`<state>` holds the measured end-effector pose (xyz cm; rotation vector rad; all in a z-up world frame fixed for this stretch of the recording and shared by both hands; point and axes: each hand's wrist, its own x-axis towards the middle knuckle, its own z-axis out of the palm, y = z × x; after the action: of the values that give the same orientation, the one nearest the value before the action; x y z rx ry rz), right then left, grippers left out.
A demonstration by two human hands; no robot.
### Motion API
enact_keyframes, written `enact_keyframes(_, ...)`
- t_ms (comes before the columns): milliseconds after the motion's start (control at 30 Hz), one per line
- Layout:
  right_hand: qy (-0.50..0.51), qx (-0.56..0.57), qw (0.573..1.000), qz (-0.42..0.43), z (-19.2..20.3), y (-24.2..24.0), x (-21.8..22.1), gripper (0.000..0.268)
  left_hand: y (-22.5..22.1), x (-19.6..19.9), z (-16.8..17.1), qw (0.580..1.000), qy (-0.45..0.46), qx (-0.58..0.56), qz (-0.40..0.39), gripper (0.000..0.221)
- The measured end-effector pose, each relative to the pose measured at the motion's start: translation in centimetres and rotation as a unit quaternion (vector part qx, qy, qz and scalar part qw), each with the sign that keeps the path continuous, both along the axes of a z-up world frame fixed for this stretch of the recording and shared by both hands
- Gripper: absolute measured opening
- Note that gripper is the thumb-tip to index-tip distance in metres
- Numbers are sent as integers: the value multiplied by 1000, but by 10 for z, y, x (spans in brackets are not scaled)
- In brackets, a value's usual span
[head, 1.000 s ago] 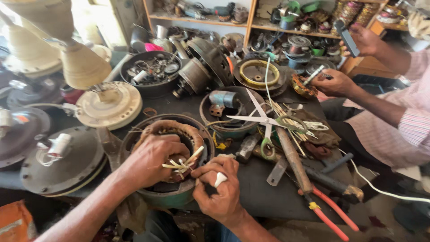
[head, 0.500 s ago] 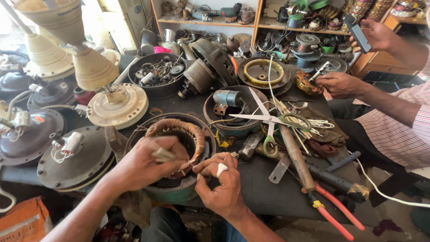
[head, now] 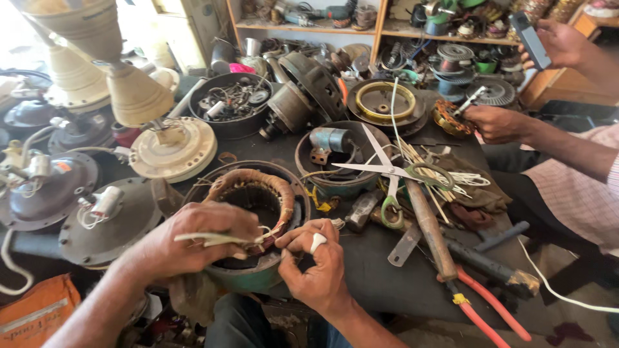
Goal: The person works on a motor stator, tying white insulated wires together with a thin string. They use a hammer to tap the stator and scissors to trim the string. The person continues to tie and adjust the wires within the stator assembly.
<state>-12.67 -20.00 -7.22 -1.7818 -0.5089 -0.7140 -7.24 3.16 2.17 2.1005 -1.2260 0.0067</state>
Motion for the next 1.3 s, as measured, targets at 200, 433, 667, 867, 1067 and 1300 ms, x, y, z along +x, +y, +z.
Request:
enact_keyframes(200,16,42,999,24,-3,0,2,14,-13,23,11,971,208,72,87,46)
enact_keyframes(433,-98,-27,994,-25,3,1,-3,16,-30,53,-5,970,129,204,43,24)
enact_keyframes(667,-93,-31,995,-22,5,2,-3,15,-23,55,-10,962,177,208,28,19)
enact_keyframes(867,-52,-77,996,-4,6,-6,1,19,-20,47,3,950,296,89,-28,28)
enact_keyframes(1067,-24,-75,996,48,0,-11,13,17,-44,46,25,934,199,281,100,43)
enact_keyframes(1300,4,-52,989,139,-6,-20,24,11,-30,36,9,957,256,101,95,23)
